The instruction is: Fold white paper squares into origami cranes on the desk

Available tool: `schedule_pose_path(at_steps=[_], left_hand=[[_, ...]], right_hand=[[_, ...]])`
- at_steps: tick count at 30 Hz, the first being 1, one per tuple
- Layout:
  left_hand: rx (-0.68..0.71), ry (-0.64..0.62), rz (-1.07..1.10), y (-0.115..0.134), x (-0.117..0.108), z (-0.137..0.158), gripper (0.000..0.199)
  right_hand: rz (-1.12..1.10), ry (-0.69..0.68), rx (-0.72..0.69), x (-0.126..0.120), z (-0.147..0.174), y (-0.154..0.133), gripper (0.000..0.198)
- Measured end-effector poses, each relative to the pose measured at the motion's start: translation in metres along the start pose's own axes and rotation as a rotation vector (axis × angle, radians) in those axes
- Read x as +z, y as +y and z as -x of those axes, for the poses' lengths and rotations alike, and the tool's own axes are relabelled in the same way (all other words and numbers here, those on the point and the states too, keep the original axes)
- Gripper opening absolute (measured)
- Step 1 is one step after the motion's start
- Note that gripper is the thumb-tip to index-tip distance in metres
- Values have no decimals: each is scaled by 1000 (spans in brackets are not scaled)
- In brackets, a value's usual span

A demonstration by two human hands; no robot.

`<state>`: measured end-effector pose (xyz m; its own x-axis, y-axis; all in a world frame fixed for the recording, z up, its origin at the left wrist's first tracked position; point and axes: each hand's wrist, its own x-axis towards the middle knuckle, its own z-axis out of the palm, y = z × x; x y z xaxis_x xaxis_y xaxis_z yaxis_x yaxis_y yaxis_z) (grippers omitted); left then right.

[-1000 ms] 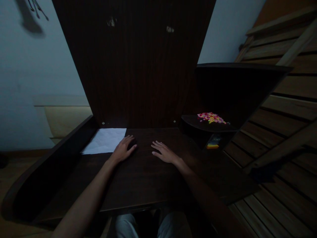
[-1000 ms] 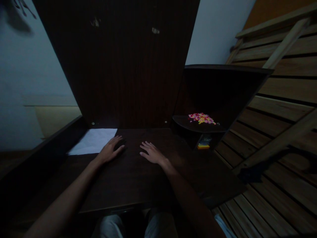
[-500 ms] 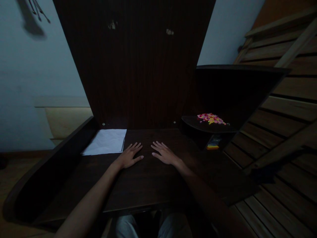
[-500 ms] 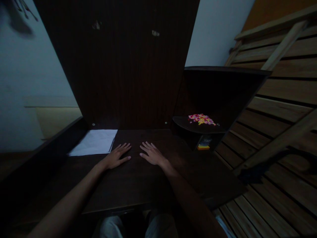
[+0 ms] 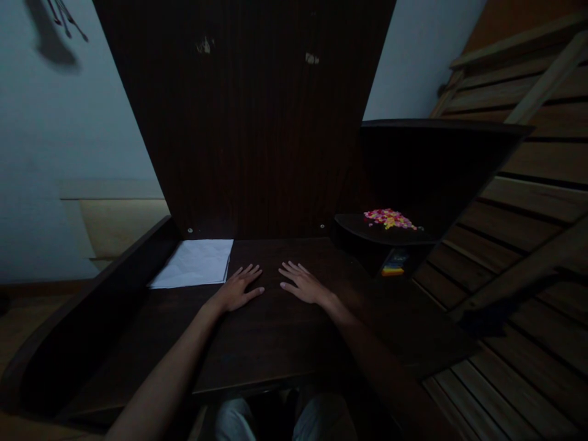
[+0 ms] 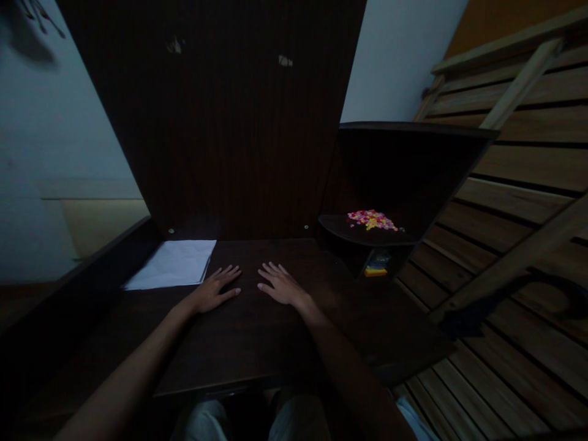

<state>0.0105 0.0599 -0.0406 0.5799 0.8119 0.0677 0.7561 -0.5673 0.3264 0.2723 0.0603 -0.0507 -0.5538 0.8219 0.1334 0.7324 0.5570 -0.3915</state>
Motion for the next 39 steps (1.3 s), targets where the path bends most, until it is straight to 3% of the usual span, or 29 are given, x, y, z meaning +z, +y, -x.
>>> schedule_pose_path(at_steps=[27, 39], left_hand=[[-4, -37, -16, 2, -2, 0, 71], [32, 4, -25, -3, 2, -1, 69]], right_hand=[[-2, -4, 4, -2, 1, -2, 62], [6, 7, 2, 0, 0, -1, 60]])
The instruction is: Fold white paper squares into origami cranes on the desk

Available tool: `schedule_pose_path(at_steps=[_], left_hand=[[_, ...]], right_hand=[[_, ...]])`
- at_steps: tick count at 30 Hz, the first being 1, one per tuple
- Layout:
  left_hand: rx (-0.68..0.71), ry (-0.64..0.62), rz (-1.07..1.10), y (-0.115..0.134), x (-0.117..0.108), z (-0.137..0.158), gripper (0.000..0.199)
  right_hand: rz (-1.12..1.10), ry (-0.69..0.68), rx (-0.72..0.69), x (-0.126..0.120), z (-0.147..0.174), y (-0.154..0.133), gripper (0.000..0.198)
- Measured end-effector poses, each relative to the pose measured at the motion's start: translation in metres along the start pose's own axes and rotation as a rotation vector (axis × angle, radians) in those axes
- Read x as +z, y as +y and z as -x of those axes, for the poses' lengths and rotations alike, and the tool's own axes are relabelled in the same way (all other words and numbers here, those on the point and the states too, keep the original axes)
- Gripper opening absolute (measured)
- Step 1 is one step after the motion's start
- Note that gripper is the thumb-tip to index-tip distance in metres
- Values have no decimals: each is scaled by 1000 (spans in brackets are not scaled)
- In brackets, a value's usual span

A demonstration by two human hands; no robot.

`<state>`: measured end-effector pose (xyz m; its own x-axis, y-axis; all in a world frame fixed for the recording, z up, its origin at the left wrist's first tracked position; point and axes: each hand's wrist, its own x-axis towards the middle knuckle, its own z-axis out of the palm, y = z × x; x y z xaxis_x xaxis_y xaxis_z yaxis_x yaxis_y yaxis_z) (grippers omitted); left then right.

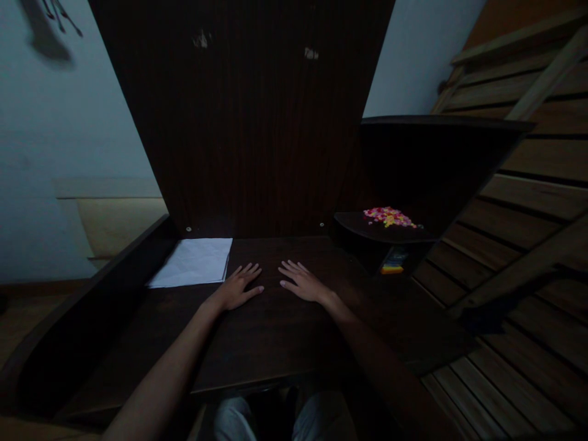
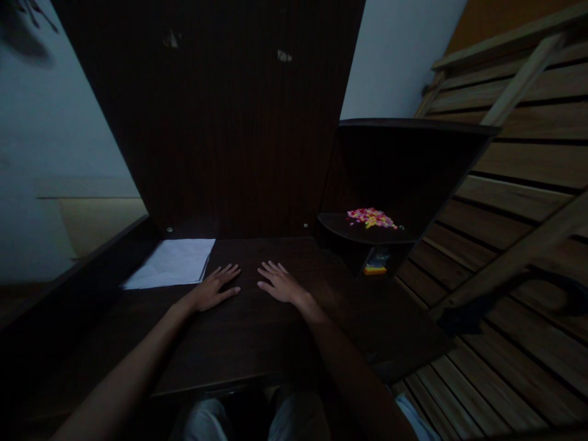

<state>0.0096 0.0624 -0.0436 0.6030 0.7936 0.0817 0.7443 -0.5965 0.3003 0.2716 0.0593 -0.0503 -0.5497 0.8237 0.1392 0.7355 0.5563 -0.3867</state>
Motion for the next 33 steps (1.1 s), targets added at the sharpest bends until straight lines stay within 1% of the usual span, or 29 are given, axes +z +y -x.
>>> schedule_pose_path(at_steps=[5, 8, 11, 12, 14, 16, 18, 20, 23, 25, 29, 33], left_hand=[[35, 95, -37, 3, -1, 0, 63], [26, 255, -84, 2, -6, -1, 56], [-64, 457, -153, -5, -13, -1, 49], [-107, 510, -175, -8, -15, -1, 47], [-221, 573, -211, -15, -18, 0, 44], [-363, 583, -234, -22, -19, 2, 46], [-493, 551, -246, -27, -21, 5, 50], [-587, 501, -250, -30, -22, 7, 53], [-628, 416, -229, -31, -26, 9, 48], [-642, 387, -194, -30, -30, 10, 42], [-748, 420, -94, -25, -37, 10, 39], [-860, 420, -42, -25, -42, 10, 39]], right_hand=[[-14, 3, -2, 0, 0, 1, 60], [-18, -2, -1, 1, -1, 2, 60], [-29, -2, 1, 1, -1, 3, 61], [-35, 2, 2, 1, -1, 3, 60], [-44, 9, 2, 1, 0, 4, 59], [-47, 8, 2, 1, 0, 4, 59], [-46, 2, 3, 1, 0, 4, 60], [-44, 8, 1, 2, 0, 4, 60], [-37, 15, -4, 3, 0, 5, 60], [-30, 7, -4, 3, 0, 6, 61], [-26, 6, 2, 3, -1, 5, 61], [-27, 4, 8, 2, -1, 4, 61]])
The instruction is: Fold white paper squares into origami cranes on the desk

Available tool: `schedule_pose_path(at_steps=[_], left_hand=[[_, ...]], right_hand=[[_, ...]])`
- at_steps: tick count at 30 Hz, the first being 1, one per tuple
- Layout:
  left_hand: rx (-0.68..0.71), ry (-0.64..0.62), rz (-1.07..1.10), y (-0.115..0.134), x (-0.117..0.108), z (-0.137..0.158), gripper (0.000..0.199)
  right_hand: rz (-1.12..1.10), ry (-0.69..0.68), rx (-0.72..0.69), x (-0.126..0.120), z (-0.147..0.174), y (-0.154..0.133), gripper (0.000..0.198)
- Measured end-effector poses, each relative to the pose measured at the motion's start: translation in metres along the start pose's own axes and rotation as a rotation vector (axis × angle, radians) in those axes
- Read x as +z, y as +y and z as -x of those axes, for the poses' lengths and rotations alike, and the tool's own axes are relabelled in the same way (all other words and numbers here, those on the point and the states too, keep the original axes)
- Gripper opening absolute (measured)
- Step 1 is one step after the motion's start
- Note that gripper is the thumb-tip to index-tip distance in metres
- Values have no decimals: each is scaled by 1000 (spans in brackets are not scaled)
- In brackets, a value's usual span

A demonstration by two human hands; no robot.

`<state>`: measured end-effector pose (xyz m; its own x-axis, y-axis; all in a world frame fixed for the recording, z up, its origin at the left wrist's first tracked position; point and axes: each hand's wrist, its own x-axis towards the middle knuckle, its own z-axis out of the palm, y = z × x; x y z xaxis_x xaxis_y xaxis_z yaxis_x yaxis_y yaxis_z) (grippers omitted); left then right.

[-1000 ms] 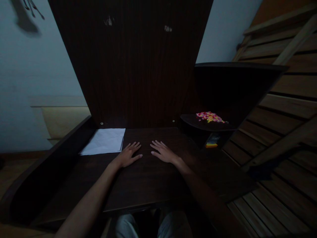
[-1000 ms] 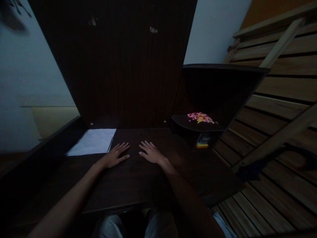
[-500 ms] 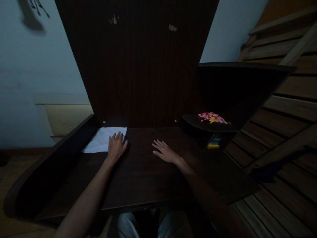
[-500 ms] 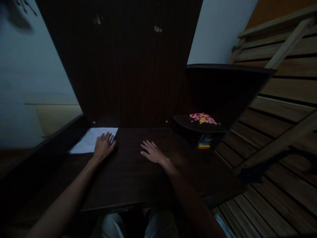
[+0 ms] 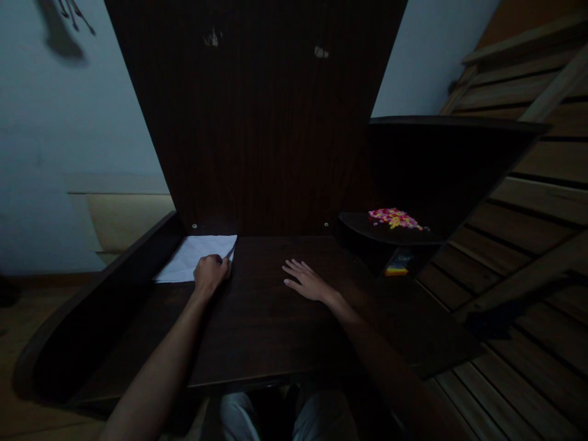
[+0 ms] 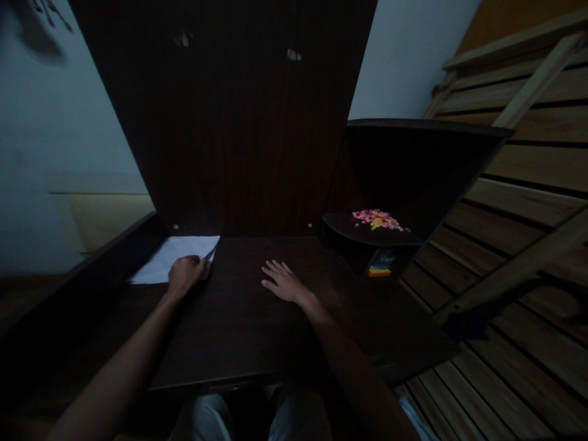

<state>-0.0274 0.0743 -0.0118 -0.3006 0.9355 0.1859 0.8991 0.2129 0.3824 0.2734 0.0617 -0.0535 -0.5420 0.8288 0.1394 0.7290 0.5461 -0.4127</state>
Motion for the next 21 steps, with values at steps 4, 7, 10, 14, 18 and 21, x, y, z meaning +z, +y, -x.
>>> schedule_pose_path(at_steps=[4, 7, 10, 14, 18, 21], left_hand=[[-41, -6, 32, -6, 3, -7, 37], [-17, -21, 66, -13, 7, -12, 33], [21, -30, 99, -18, 9, -16, 33], [20, -60, 150, -21, 6, -17, 34], [0, -58, 163, -18, 3, -16, 25], [-45, -25, 181, -15, 1, -14, 22]], right_hand=[[1, -9, -3, -1, 0, -1, 61], [-3, -13, -6, -1, 0, -1, 61], [-13, -6, -2, -1, 0, -1, 59], [-25, -3, 2, -1, 0, -1, 59], [-34, 3, 1, 0, 0, 0, 59], [-32, 0, 0, -1, 0, 0, 59]])
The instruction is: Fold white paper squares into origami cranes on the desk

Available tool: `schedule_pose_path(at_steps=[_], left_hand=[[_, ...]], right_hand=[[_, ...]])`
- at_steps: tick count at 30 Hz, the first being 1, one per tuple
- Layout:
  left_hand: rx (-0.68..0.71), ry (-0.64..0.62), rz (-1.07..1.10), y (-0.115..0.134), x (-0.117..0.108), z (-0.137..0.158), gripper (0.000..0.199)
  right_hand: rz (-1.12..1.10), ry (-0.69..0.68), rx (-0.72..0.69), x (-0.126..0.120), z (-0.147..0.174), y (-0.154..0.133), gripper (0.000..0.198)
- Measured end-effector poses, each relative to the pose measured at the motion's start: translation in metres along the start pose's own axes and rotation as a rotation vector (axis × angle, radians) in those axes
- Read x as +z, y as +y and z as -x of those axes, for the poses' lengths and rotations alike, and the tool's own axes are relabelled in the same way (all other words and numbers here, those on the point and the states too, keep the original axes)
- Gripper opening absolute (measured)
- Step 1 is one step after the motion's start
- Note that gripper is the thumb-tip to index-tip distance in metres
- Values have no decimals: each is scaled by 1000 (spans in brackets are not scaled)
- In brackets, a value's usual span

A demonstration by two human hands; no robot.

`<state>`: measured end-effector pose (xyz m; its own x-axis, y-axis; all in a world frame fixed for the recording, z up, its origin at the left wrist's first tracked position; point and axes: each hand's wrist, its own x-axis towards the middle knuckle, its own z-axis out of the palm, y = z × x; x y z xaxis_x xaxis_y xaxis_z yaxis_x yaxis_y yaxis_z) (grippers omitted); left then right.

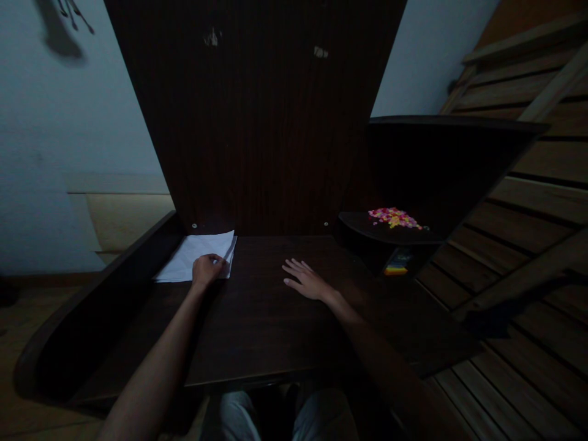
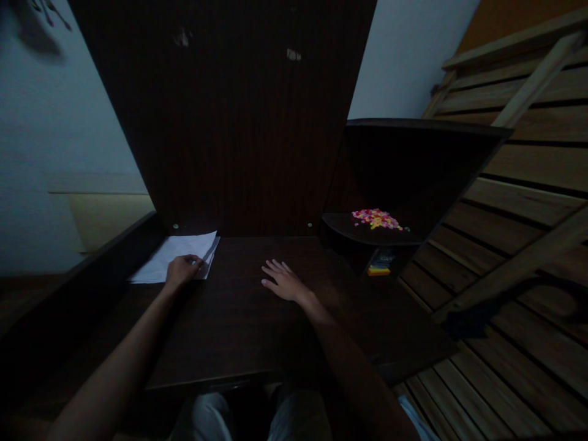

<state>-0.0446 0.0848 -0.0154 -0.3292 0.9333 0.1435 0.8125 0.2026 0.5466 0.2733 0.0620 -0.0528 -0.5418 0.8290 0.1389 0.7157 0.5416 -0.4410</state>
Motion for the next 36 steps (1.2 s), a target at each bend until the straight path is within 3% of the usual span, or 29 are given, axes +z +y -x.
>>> schedule_pose_path(at_steps=[6, 10, 13, 18, 24, 31, 36], left_hand=[[46, 223, 131, 11, -10, 11, 26], [289, 388, 263, 24, -8, 26, 21], [502, 442, 317, 39, 3, 43, 17], [813, 229, 354, 59, 32, 75, 13], [1069, -41, 369, 65, 53, 95, 14], [1084, -79, 392, 66, 49, 96, 13], [879, 109, 404, 60, 40, 80, 18]], right_hand=[[-12, -1, -2, 0, 0, -1, 62], [-172, 98, 15, -2, -2, -5, 58], [-455, 217, 59, -5, -7, -12, 52], [-1059, 180, 127, -3, -13, -25, 49], [-1264, 164, 194, 4, -11, -33, 43], [-1298, 353, 262, 12, -18, -22, 33], [-1301, 479, 276, 7, -18, -9, 31]])
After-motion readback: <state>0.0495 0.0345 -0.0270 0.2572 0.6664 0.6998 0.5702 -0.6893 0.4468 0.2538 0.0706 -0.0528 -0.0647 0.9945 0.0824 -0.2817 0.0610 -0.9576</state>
